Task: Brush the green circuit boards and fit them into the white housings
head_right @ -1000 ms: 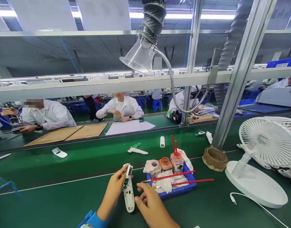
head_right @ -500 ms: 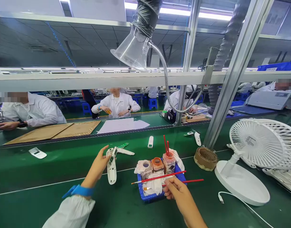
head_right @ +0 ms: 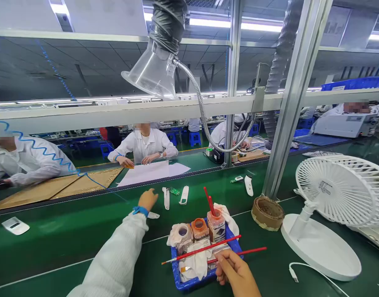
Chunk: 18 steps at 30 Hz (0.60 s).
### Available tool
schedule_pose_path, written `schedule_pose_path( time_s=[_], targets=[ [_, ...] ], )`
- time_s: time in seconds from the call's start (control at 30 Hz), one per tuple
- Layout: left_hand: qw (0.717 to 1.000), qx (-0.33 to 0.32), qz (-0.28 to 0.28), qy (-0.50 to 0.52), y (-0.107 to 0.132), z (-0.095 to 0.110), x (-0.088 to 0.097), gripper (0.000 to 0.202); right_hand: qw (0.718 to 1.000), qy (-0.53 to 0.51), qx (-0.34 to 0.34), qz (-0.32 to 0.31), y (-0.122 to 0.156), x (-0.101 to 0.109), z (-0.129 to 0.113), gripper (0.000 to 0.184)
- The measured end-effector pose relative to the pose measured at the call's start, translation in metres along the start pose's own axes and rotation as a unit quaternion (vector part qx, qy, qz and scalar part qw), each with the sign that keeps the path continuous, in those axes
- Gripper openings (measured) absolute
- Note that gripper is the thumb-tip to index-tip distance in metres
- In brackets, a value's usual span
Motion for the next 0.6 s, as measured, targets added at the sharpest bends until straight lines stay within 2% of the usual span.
schedule_pose_path(
  time_s=[0.13, 0.23, 0.43, 0.6],
  targets=[
    [0.994, 0.069, 0.032, -0.081, 0.012, -0.060, 0.023, 0.032, 0.998, -0.033, -0.032, 0.030, 0.005, 0.000, -0.002, 0.035],
    [0.989, 0.097, 0.052, -0.095, 0.020, -0.090, 0.034, 0.034, 0.990, -0.099, -0.074, 0.065, 0.010, -0.004, -0.005, 0.037],
    [0.985, 0.125, 0.121, 0.011, 0.022, -0.113, 0.048, 0.042, 0.953, -0.185, -0.226, 0.075, 0.015, -0.017, -0.001, 0.020],
    [0.954, 0.153, 0.190, 0.173, 0.022, -0.137, 0.063, 0.046, 0.923, -0.262, -0.264, 0.096, 0.010, -0.022, 0.014, 0.009]
  ],
)
Point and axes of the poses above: each hand's wrist, its own y-axis away from the middle knuckle, its own x-axis out of the back of the hand, z = x × y, the point moved 7 cm from there along -y, towards the middle knuckle, and after that the axes turned 13 degrees about x, right-handed, at the moved point
